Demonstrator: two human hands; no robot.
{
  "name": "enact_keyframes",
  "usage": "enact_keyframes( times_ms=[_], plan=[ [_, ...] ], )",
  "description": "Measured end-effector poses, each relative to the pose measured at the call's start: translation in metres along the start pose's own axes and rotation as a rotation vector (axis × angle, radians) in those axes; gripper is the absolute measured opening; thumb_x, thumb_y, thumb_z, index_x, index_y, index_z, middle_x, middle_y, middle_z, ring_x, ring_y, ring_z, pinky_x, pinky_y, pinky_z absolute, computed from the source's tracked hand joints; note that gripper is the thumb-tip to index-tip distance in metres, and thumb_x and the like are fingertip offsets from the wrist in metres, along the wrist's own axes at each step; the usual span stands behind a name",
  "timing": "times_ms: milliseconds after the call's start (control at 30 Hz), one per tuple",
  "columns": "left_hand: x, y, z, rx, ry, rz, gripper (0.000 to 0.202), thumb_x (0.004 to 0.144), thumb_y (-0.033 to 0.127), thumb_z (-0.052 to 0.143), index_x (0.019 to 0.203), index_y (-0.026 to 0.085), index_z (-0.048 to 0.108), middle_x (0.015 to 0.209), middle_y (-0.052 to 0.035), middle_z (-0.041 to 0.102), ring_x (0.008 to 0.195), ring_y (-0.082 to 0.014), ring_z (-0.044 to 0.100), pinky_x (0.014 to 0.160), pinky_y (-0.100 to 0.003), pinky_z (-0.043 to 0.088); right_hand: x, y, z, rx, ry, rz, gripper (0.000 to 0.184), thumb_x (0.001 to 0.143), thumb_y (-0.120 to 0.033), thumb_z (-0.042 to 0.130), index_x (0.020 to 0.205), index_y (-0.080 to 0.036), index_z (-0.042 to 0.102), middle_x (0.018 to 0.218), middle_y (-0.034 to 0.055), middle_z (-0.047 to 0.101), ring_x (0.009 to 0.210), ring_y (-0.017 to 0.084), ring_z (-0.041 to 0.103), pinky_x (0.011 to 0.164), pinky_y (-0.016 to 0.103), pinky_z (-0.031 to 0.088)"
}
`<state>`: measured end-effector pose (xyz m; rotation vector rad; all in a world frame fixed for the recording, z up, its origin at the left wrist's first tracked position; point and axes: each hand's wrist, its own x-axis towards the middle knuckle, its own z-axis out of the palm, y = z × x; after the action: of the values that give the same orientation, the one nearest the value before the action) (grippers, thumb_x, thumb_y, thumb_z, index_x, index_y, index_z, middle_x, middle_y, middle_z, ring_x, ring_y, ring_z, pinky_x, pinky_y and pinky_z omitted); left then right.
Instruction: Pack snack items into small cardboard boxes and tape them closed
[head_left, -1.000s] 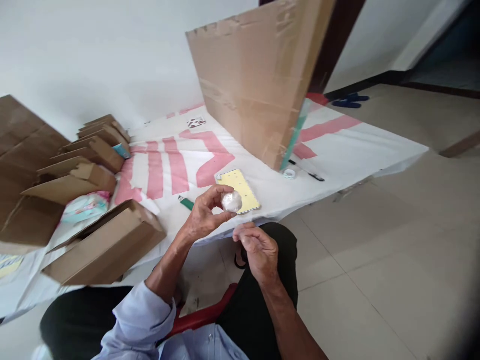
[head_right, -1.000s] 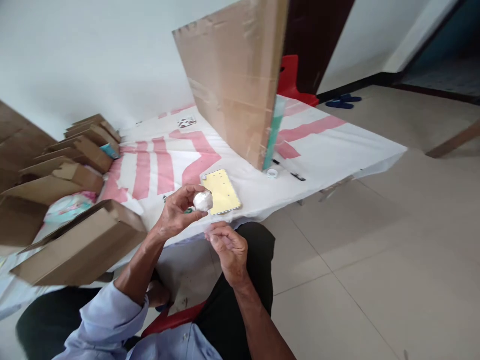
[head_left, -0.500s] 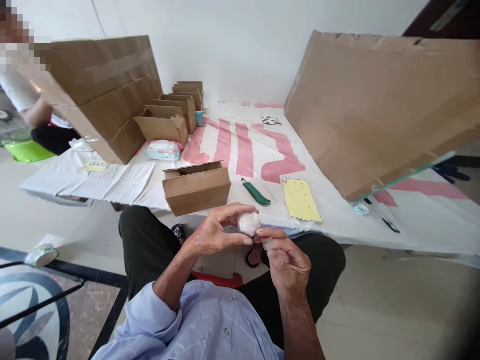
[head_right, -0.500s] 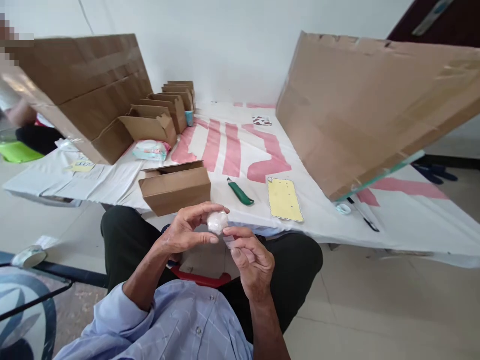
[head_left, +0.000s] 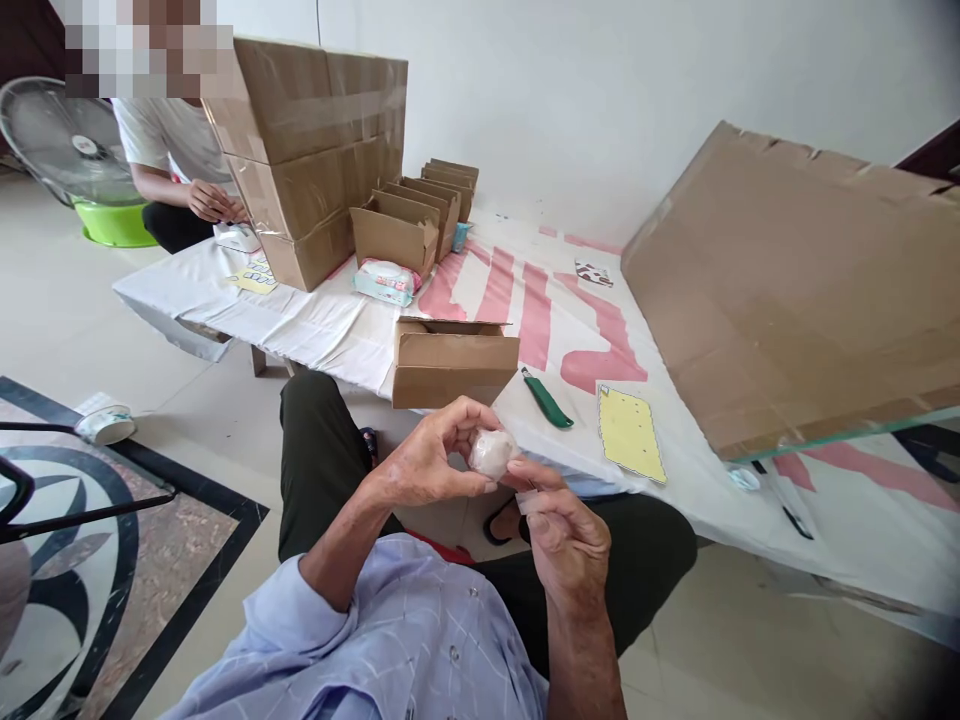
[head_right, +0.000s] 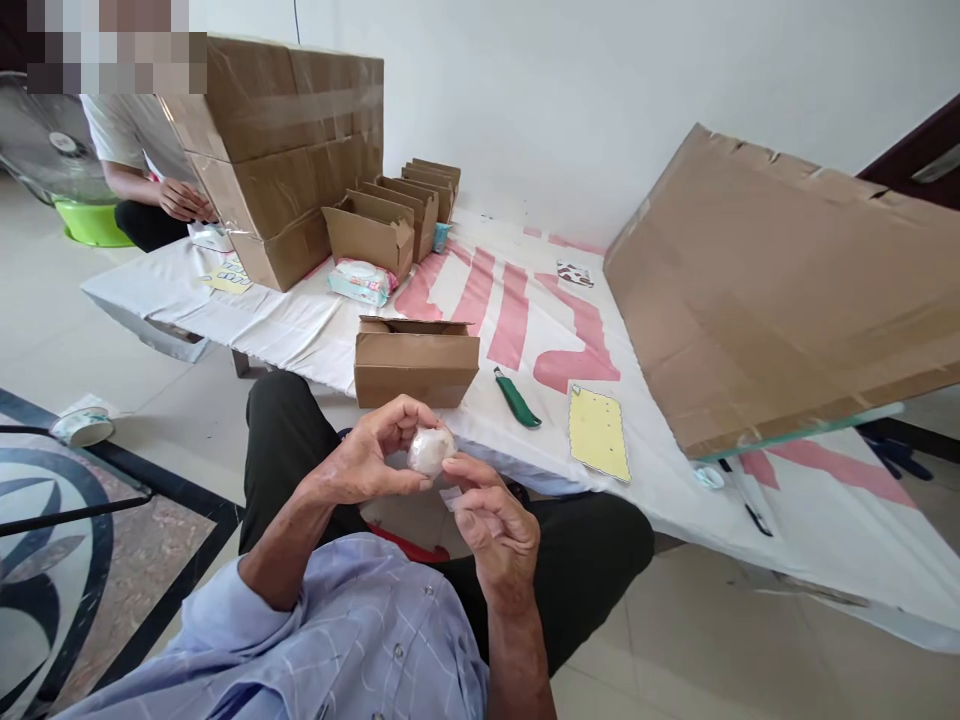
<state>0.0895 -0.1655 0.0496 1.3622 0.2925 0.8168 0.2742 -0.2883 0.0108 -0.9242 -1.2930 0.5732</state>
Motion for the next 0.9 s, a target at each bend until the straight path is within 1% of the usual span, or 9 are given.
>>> enact_keyframes(
  times_ms=[167,300,400,467,533,600,667,800,900],
  plan=[
    [-0.006,-0.001,0.001,-0.051,0.004,0.033,0.053,0.078,0.029,0.097,0.123,0.018,0.07,0.11,-0.0087,0.075,0.096,-0.0184,0.071,0.089,-0.031,0.055,-0.004,-0.009,0.009,-0.034,0.028,-0.016,0.008,0.102,-0.026,0.074,0.096,-0.026,0.079,0.128,0.0093,0.081,0.119,0.029,0.077,0.102,0.049,0.065],
    [-0.009,-0.004,0.001,-0.103,0.008,0.073,0.052,0.083,0.033,0.095,0.129,0.02,0.075,0.12,-0.0111,0.074,0.104,-0.0217,0.071,0.096,-0.035,0.055,-0.004,-0.016,0.013,-0.076,0.033,-0.042,0.008,0.101,-0.026,0.074,0.094,-0.026,0.079,0.123,0.0091,0.082,0.13,0.031,0.072,0.112,0.056,0.059],
    [-0.012,-0.006,-0.001,-0.041,-0.002,0.145,0.05,0.087,0.034,0.091,0.134,0.023,0.077,0.127,-0.0108,0.069,0.109,-0.0223,0.067,0.095,-0.034,0.053,-0.004,-0.019,0.015,-0.09,0.036,-0.036,0.009,0.101,-0.025,0.074,0.093,-0.026,0.078,0.123,0.0088,0.082,0.133,0.032,0.07,0.115,0.059,0.056],
    [-0.014,-0.007,-0.001,0.003,0.009,0.168,0.051,0.092,0.036,0.087,0.141,0.027,0.074,0.125,-0.0094,0.068,0.11,-0.0213,0.065,0.095,-0.033,0.052,-0.005,-0.02,0.017,-0.098,0.037,-0.029,0.009,0.101,-0.025,0.074,0.093,-0.026,0.078,0.124,0.0086,0.082,0.128,0.031,0.073,0.114,0.058,0.057],
    [-0.016,-0.007,0.0,0.008,0.035,0.162,0.056,0.097,0.037,0.082,0.15,0.03,0.067,0.125,-0.0087,0.068,0.11,-0.021,0.065,0.095,-0.033,0.052,-0.005,-0.02,0.019,-0.101,0.037,-0.031,0.009,0.101,-0.024,0.073,0.093,-0.026,0.078,0.123,0.008,0.082,0.125,0.03,0.074,0.113,0.056,0.058],
    [-0.018,-0.006,0.002,-0.007,0.059,0.166,0.06,0.098,0.036,0.08,0.155,0.031,0.06,0.128,-0.0088,0.069,0.112,-0.0213,0.066,0.095,-0.033,0.052,-0.004,-0.021,0.021,-0.103,0.036,-0.036,0.009,0.101,-0.025,0.073,0.094,-0.027,0.078,0.121,0.0075,0.082,0.124,0.029,0.074,0.113,0.055,0.058],
    [-0.02,-0.004,0.002,0.016,0.072,0.184,0.056,0.099,0.033,0.078,0.152,0.03,0.06,0.128,-0.0088,0.07,0.112,-0.021,0.067,0.093,-0.031,0.052,-0.004,-0.022,0.022,-0.106,0.035,-0.036,0.01,0.101,-0.025,0.072,0.094,-0.027,0.078,0.12,0.0075,0.082,0.123,0.029,0.074,0.112,0.055,0.058],
    [-0.023,0.005,0.001,0.188,0.054,0.206,0.036,0.099,0.025,0.073,0.136,0.025,0.07,0.125,-0.0082,0.073,0.106,-0.0185,0.067,0.091,-0.03,0.052,-0.003,-0.026,0.023,-0.138,0.008,-0.051,0.01,0.101,-0.022,0.071,0.094,-0.026,0.077,0.118,0.0073,0.082,0.122,0.028,0.074,0.111,0.053,0.059],
    [-0.024,0.01,0.0,0.243,0.053,0.157,0.038,0.098,0.027,0.074,0.135,0.022,0.07,0.122,-0.0083,0.073,0.099,-0.0175,0.066,0.089,-0.03,0.053,-0.002,-0.03,0.024,-0.17,-0.025,-0.066,0.011,0.102,-0.021,0.07,0.095,-0.027,0.076,0.117,0.0073,0.083,0.121,0.027,0.074,0.11,0.051,0.06]
  ],
)
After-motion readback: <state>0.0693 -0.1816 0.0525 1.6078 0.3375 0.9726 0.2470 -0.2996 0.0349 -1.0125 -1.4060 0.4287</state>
